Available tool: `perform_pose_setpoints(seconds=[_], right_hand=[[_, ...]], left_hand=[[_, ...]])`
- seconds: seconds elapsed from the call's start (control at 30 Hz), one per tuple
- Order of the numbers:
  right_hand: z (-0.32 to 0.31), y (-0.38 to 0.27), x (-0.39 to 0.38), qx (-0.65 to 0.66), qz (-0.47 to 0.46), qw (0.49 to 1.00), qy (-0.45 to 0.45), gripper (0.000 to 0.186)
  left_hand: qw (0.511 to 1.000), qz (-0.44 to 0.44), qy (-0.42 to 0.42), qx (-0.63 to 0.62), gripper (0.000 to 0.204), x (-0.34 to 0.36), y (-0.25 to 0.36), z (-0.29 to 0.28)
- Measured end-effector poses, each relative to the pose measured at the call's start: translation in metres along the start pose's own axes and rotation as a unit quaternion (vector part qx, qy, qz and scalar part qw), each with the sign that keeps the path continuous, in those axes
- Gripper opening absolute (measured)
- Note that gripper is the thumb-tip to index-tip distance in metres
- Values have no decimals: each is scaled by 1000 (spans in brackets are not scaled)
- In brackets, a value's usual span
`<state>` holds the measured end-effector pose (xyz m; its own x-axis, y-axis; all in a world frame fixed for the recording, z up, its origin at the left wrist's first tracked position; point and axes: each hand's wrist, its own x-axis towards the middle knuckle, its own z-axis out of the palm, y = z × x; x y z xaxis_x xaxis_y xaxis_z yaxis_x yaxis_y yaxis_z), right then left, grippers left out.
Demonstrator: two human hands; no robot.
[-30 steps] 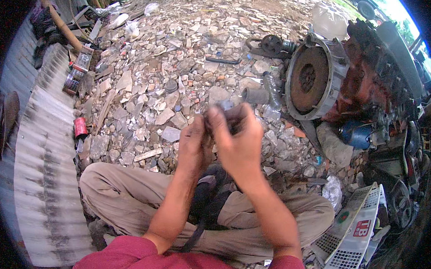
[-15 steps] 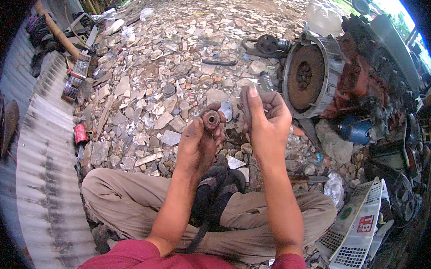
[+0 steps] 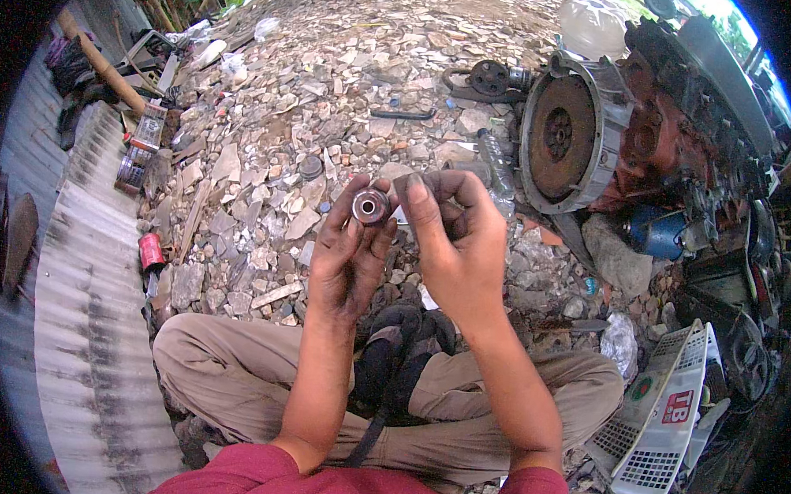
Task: The person sits on the ground and handles small metal parts, then attaches a black metal plate to a red engine block using bolts. The person continues to tighten the bolts by hand.
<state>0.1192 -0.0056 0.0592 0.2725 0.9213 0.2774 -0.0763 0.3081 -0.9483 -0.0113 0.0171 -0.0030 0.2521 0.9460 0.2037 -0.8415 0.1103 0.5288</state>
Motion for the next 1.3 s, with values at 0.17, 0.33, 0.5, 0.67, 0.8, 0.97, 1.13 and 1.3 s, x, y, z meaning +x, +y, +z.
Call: perform_pose_setpoints(seconds=[0.17, 0.33, 0.5, 0.67, 0.8, 0.97, 1.13, 1.3], right_hand=[[-3, -6, -2, -44, 34, 998, -10, 21], [10, 1, -9, -57, -26, 998, -15, 21], [10, 3, -13, -73, 5, 997, -21, 19], [13, 13, -18, -79, -36, 996, -9, 17], [14, 10, -15, -57, -31, 998, -5, 18], [14, 8, -11, -98, -42, 994, 13, 18], [12, 24, -17, -115, -80, 990, 13, 18], [4, 19, -3, -86, -36, 994, 50, 21]], left_hand=[[999, 4, 4, 33, 54, 1, 2, 0], [1000, 12, -7, 19, 55, 1, 0, -3], [999, 21, -25, 11, 56, 0, -1, -7], [999, 19, -32, 35, 54, -2, -9, -9], [996, 35, 30, 70, 52, -9, -14, -1], [996, 7, 28, 86, 52, -10, -18, -4], [993, -7, 55, 102, 53, -11, -17, -1], [970, -10, 77, 228, 49, -17, -27, 7]])
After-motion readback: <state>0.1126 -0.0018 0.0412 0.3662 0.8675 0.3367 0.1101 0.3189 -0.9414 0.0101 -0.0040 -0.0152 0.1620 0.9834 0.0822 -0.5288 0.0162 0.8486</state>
